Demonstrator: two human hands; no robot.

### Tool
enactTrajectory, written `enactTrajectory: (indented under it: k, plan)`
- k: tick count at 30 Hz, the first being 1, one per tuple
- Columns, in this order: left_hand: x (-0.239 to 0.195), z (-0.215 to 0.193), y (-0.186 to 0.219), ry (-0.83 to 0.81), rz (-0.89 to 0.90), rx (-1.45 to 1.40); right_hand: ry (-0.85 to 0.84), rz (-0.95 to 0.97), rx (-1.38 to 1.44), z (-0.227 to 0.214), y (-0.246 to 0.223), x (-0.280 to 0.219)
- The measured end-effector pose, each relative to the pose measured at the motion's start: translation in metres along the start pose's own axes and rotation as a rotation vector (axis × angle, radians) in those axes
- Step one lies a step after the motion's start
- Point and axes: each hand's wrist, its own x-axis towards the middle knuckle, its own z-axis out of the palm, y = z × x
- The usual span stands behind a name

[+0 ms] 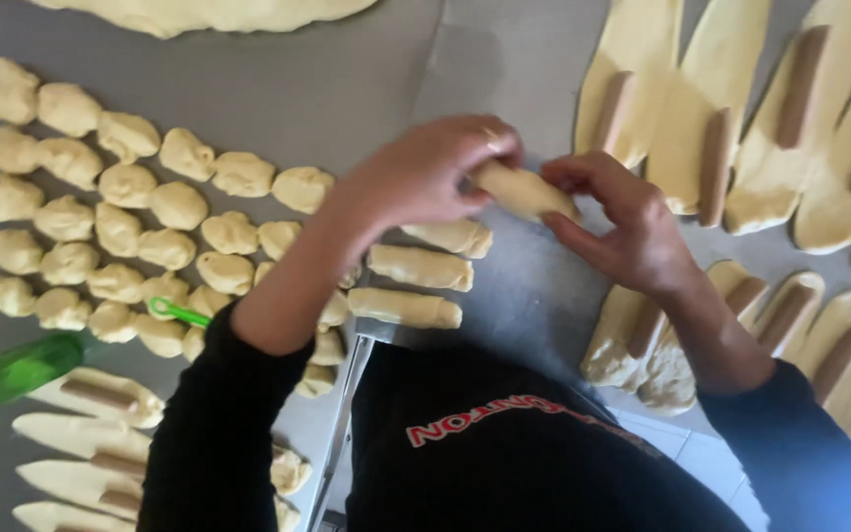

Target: The person places sausages onto flattened dough pieces arranged on a metal table. They then roll the dough around each sausage to enclose it, creating cylindrical pastries. The finished rolls are placed in a row on the table.

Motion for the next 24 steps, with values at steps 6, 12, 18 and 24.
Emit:
enactTrajectory:
  k: [6, 12, 18, 24]
  plan:
    - [-0.046, -0.030, -0.022, -0.029, -0.155, 0.085, -0.006, -0.170, -0.160, 0.044, 0.007, 0.033]
    - [-0.022, -0.039, 0.003, -0.010, -0.237, 0.050, 0.329, 0.090, -0.565, 0.001, 0.039, 0.009]
    - [0.031, -0.004, 0.000, -0.086, -0.071, 0.005, 0.344, 0.469, -0.183, -0.033, 0.009, 0.000]
    - [0.074, 0.013, 0.012, 0.038, 0.117, 0.035, 0.338, 0.228, 0.120, -0.063, 0.024, -0.026]
